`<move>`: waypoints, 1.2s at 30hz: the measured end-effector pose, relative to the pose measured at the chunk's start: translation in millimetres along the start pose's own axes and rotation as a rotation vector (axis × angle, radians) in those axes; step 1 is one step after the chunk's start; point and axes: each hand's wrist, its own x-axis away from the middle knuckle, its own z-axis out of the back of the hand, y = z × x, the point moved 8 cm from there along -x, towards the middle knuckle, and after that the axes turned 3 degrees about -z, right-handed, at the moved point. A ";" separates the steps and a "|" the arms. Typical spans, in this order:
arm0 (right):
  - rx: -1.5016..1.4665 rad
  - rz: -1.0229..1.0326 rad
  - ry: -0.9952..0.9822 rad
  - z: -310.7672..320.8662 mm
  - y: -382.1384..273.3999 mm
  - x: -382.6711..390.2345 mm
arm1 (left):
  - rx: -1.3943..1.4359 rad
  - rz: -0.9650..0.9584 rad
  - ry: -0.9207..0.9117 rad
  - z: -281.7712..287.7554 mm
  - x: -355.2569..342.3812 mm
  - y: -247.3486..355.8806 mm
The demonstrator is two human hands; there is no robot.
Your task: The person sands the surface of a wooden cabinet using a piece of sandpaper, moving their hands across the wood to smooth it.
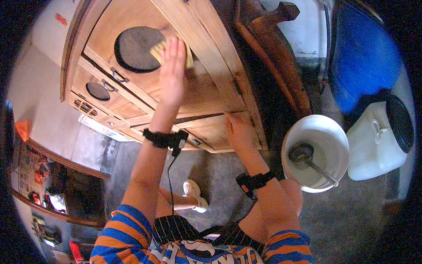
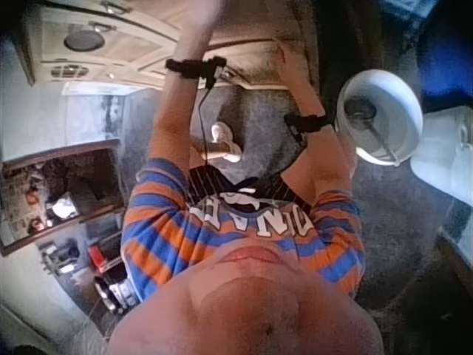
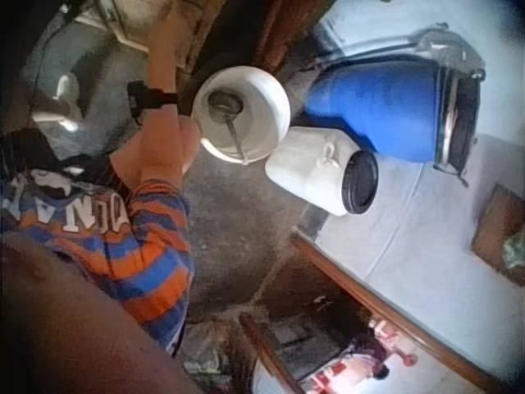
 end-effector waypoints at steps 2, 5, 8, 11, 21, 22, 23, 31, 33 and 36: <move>0.007 0.052 0.015 1.7 -9.0 4.6 | 0.010 0.005 0.064 19.5 -27.4 2.9; 0.049 0.138 0.045 -0.9 -11.6 4.4 | 0.123 -0.009 0.059 7.1 -18.8 7.2; 0.048 0.110 0.073 -2.2 -10.7 3.3 | 0.032 -0.080 -0.181 -23.2 35.4 7.6; 0.018 0.009 0.015 -1.8 -8.4 1.8 | -0.006 -0.162 -0.291 -31.0 75.2 -6.1; 0.062 0.112 0.045 -7.1 -20.3 5.3 | 0.029 -0.182 -0.204 -14.6 18.7 18.7; 0.060 0.106 0.035 -6.5 -21.9 5.4 | 0.024 -0.180 -0.243 -19.8 31.1 15.1; 0.058 0.100 0.024 -6.7 -21.4 6.2 | 0.018 -0.177 -0.281 -25.2 44.2 11.0; 0.022 0.107 0.080 -8.2 -10.4 2.7 | 0.066 -0.326 -0.339 -35.0 39.1 23.2; 0.071 0.129 0.087 -6.7 -16.9 4.9 | 0.093 -0.344 -0.351 -38.3 40.8 28.8; 0.094 0.108 0.064 -7.3 -28.1 6.5 | 0.050 -0.400 -0.447 -38.5 69.0 7.2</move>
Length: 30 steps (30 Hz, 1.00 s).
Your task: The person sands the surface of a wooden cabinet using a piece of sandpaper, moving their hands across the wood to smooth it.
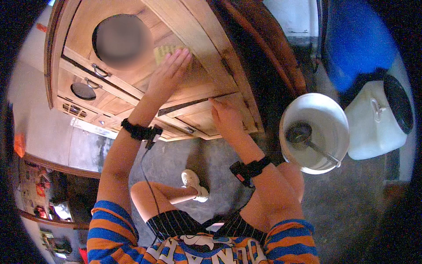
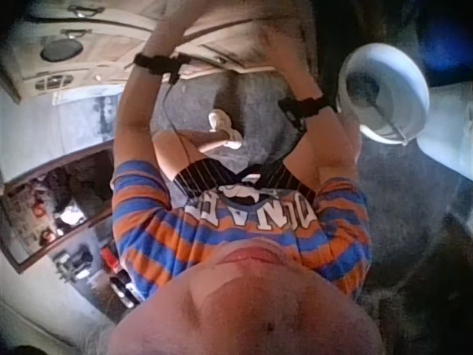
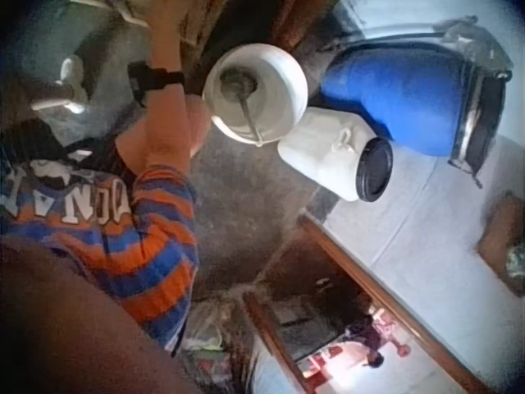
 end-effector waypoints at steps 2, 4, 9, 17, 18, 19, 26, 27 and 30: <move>-0.058 -0.058 -0.034 -1.1 3.3 -1.2 | -0.053 -0.033 -0.030 -1.0 12.0 -3.4; -0.093 -0.067 -0.019 -4.7 18.0 -2.7 | -0.048 -0.058 -0.055 0.0 8.9 -3.2; -0.043 -0.011 0.017 -2.7 10.5 -0.8 | -0.045 -0.079 -0.071 -1.8 -19.9 11.7; -0.067 -0.092 -0.040 -3.9 12.3 -0.8 | -0.163 -0.143 -0.239 -11.6 7.6 -1.5; -0.070 -0.065 -0.024 -1.7 8.8 0.3 | -0.134 -0.143 -0.228 -11.2 2.6 2.4; -0.073 -0.041 -0.009 0.1 4.3 2.7 | -0.102 -0.143 -0.217 -12.9 -6.2 8.9; -0.120 0.005 0.042 3.3 -8.0 12.7 | -0.145 -0.028 -0.325 -16.2 37.0 3.1; -0.160 -0.005 0.035 4.7 -5.1 14.2 | -0.132 -0.007 -0.325 -3.3 49.1 8.4; -0.252 -0.004 0.059 11.2 -6.9 17.5 | -0.006 0.112 -0.306 17.7 103.0 23.3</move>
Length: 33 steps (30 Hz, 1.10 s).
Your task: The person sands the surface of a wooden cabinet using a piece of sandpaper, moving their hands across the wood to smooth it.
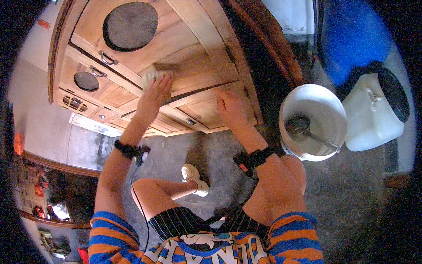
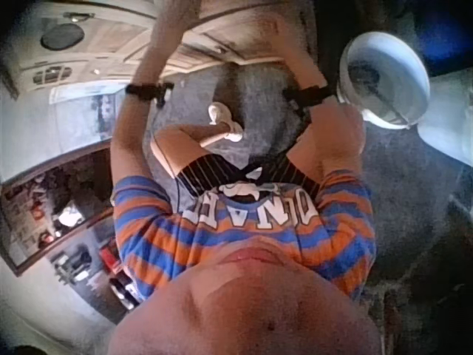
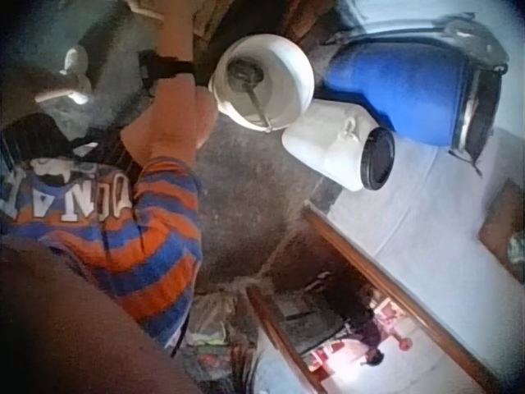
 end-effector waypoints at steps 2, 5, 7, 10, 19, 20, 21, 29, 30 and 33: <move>0.009 0.037 0.074 9.8 -13.2 1.8 | 0.227 0.106 0.081 0.4 39.2 14.7; 0.089 0.100 0.115 11.6 -20.2 1.6 | 0.407 0.236 0.126 -17.8 83.1 41.6; 0.209 0.140 0.157 10.2 -27.8 4.2 | 0.538 0.368 0.141 -37.1 111.5 54.5; 0.391 0.236 0.146 3.9 -43.0 4.8 | 0.791 0.581 0.171 -90.3 151.3 68.1; 0.815 0.498 0.346 -29.4 -105.1 -99.4 | 1.130 0.724 0.064 -150.7 183.6 68.8; 0.872 0.501 0.373 -32.4 -106.8 -110.4 | 1.163 0.726 0.043 -135.3 178.6 68.6; 0.942 0.472 0.426 -34.5 -106.3 -117.5 | 1.125 0.684 0.091 -117.7 174.4 66.3; 1.049 0.445 0.619 -46.2 -102.7 -131.4 | 0.900 0.577 0.231 -71.5 172.3 50.9; 1.059 0.436 0.621 -49.5 -104.0 -130.9 | 0.852 0.577 0.258 -67.2 171.6 45.4; 1.087 0.443 0.502 -72.8 -106.0 -123.3 | 0.854 0.595 0.305 -71.3 172.9 38.6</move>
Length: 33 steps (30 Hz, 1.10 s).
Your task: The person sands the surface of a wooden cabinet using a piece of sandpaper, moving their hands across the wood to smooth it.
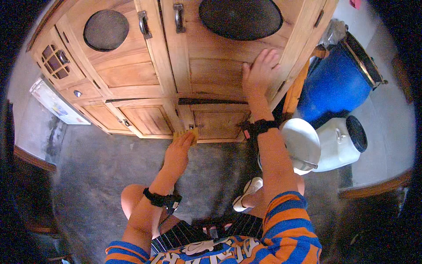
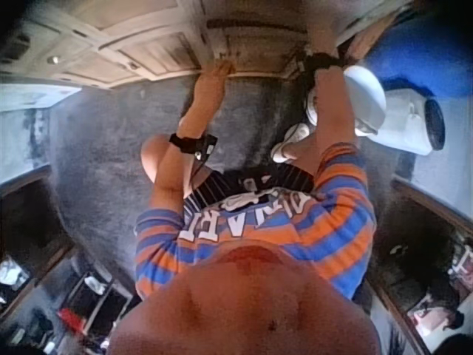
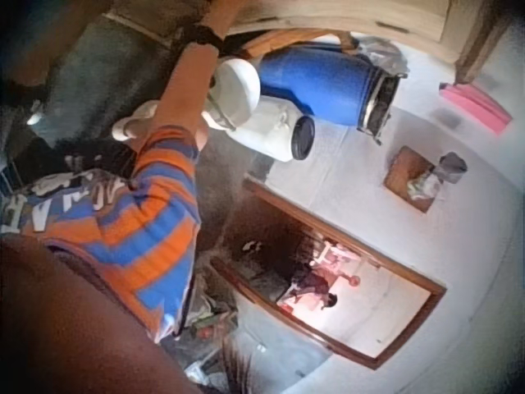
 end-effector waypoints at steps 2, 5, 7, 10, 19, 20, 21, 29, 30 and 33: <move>-0.035 0.139 -0.084 -7.3 -31.7 8.8 | -0.003 0.061 0.007 0.8 2.3 -12.6; -0.080 0.393 -0.182 -16.5 -81.1 22.3 | -0.014 0.194 0.039 13.9 6.4 -37.1; -0.073 0.493 -0.205 -18.5 -101.7 15.0 | -0.033 0.233 0.078 23.9 7.0 -44.4; -0.026 0.627 -0.120 -20.7 -119.9 12.1 | -0.061 0.226 0.084 33.3 7.1 -39.8; 0.019 0.655 -0.155 -25.6 -132.8 16.0 | -0.032 0.224 0.065 13.8 9.3 -42.1; 0.011 0.642 -0.162 -24.3 -130.6 16.8 | -0.026 0.226 0.031 6.2 9.2 -44.8; -0.036 0.631 -0.160 -23.9 -132.8 20.2 | -0.048 0.253 0.003 5.0 15.1 -53.2; 0.033 0.902 -0.261 -38.5 -120.1 52.0 | -0.148 0.193 0.126 16.6 31.1 -51.8; 0.051 0.928 -0.299 -40.2 -122.5 55.5 | -0.162 0.209 0.113 20.3 34.8 -54.0; 0.100 1.010 -0.347 -38.3 -128.5 56.4 | -0.178 0.210 0.147 35.9 34.3 -62.3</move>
